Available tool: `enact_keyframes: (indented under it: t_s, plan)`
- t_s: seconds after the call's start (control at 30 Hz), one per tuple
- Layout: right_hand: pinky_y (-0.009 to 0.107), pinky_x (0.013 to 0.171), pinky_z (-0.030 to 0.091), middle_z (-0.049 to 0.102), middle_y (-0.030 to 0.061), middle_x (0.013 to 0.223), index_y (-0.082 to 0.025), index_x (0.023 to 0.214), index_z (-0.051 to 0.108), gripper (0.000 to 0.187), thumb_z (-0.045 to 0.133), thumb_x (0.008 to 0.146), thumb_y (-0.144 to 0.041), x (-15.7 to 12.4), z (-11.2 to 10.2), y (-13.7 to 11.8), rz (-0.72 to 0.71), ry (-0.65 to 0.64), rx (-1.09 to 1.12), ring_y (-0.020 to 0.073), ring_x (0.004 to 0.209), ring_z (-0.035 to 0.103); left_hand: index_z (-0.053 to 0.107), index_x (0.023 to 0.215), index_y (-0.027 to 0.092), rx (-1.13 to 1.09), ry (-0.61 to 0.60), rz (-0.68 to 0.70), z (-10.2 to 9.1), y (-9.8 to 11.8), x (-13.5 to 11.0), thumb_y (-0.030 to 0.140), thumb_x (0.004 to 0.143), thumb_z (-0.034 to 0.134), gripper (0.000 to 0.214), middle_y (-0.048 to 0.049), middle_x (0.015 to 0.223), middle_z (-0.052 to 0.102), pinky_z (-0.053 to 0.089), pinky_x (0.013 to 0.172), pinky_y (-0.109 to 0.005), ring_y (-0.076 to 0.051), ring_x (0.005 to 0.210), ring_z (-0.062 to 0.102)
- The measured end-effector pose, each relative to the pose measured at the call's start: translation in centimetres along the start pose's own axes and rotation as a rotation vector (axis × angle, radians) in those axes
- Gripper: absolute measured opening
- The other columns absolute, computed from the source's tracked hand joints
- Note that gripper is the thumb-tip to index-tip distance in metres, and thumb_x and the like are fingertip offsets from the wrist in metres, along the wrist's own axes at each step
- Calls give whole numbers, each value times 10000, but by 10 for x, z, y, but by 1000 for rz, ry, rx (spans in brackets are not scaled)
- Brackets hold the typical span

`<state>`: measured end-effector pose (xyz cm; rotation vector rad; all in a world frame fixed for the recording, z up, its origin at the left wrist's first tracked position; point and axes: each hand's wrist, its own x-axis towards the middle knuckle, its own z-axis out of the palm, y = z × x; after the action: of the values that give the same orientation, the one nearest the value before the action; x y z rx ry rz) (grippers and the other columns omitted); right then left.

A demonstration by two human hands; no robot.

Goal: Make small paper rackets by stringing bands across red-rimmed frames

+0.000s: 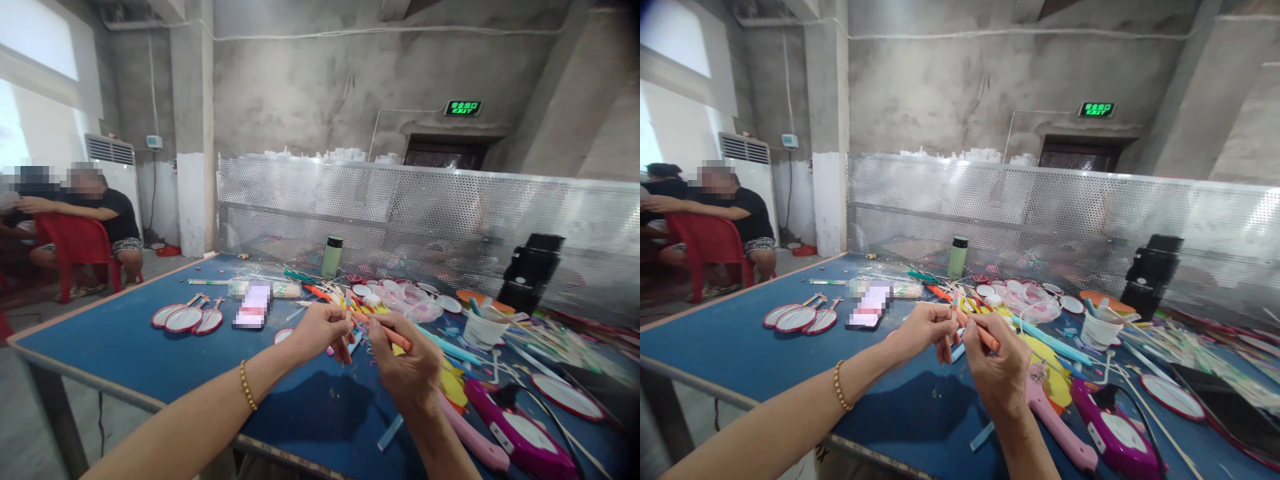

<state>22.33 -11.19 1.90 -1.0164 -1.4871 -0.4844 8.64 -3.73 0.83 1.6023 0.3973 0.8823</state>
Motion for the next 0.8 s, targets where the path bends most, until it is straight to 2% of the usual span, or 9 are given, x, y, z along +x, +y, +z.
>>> enact_keyframes:
  t_s: [0.27,0.47,0.8]
  plan:
    - [205,556,459,669,-25,676,-201,784,682,130,588,872,-214,0,0,-3,-7,-36,51,102,591,614,571,729,143,1,1,-9,1,7,-1,366,745,587,224,-25,648,632,429,410,-232,-147,431,601]
    - [216,572,462,669,-21,672,-198,765,677,135,592,866,-224,1,0,-1,4,-1,13,108,595,612,569,733,139,1,1,-5,1,4,0,341,757,577,203,-39,678,647,434,404,-230,-149,441,614]
    - [216,530,471,675,-13,668,-195,773,683,135,594,869,-227,1,0,-6,-7,-24,42,114,581,623,563,719,144,-2,-10,-10,1,5,-1,361,755,592,222,-17,612,616,416,400,-220,-149,439,609]
